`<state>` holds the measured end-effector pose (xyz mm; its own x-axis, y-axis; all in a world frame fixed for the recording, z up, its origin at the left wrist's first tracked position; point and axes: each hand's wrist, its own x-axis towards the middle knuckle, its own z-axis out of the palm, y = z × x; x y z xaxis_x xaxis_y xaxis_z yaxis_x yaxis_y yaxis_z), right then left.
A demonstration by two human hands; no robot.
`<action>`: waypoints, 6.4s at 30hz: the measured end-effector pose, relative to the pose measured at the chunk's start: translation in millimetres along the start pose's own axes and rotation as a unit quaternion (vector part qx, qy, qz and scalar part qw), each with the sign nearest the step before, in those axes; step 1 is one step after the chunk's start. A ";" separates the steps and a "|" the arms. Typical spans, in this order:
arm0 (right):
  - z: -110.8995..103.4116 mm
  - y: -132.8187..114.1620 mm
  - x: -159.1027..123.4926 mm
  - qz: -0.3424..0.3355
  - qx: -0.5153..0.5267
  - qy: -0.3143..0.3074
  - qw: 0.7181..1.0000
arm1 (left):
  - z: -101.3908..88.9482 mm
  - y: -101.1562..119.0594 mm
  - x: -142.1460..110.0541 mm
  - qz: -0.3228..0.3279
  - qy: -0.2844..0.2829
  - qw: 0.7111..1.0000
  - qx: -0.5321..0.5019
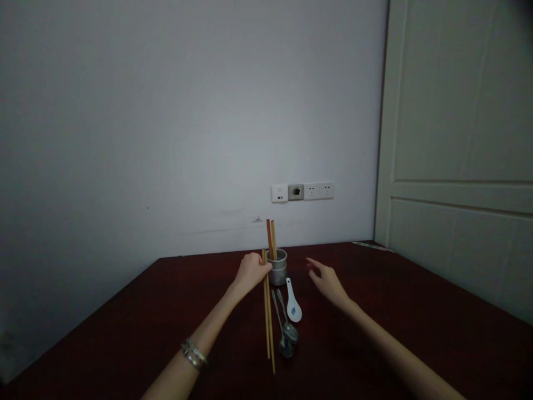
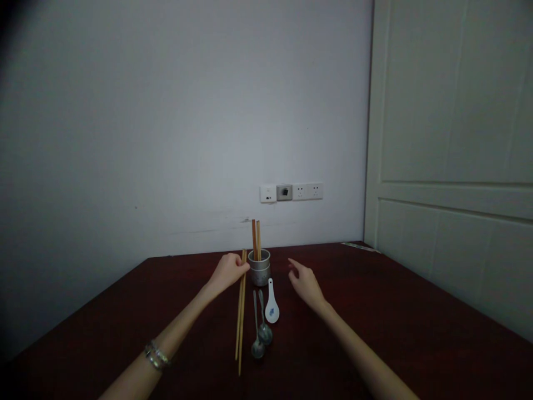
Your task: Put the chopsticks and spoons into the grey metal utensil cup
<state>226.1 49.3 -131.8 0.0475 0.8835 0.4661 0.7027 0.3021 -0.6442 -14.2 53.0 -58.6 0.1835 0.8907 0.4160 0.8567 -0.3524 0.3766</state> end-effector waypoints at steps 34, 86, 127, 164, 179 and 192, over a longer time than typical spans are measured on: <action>-38.1 -153.8 -2.0 -0.034 0.409 -0.182 0.893 | -72.0 68.5 -7.7 0.108 0.148 0.956 -0.227; -30.7 -153.2 -1.3 0.003 0.423 -0.177 0.889 | -81.6 62.4 -8.4 0.005 -0.032 0.806 -0.591; -26.2 -142.3 -0.3 -0.003 0.409 -0.204 0.889 | -73.8 61.0 -0.8 -0.013 -0.059 0.813 -0.579; -74.5 -185.2 24.0 -0.238 0.232 0.032 0.942 | -85.5 63.0 -11.8 0.103 -0.095 0.854 -0.501; -71.7 -180.8 27.0 -0.216 0.260 0.037 0.940 | -82.2 67.3 -12.2 0.087 -0.116 0.830 -0.538; -69.7 -175.7 30.0 -0.199 0.266 0.033 0.943 | -79.2 66.9 -10.1 0.054 -0.118 0.830 -0.542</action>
<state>153.6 -2.2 37.7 -0.0887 0.6443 0.7596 0.2195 0.7565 -0.6161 3.1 -2.4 28.0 0.4292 0.8236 0.3707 -0.0844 -0.3721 0.9244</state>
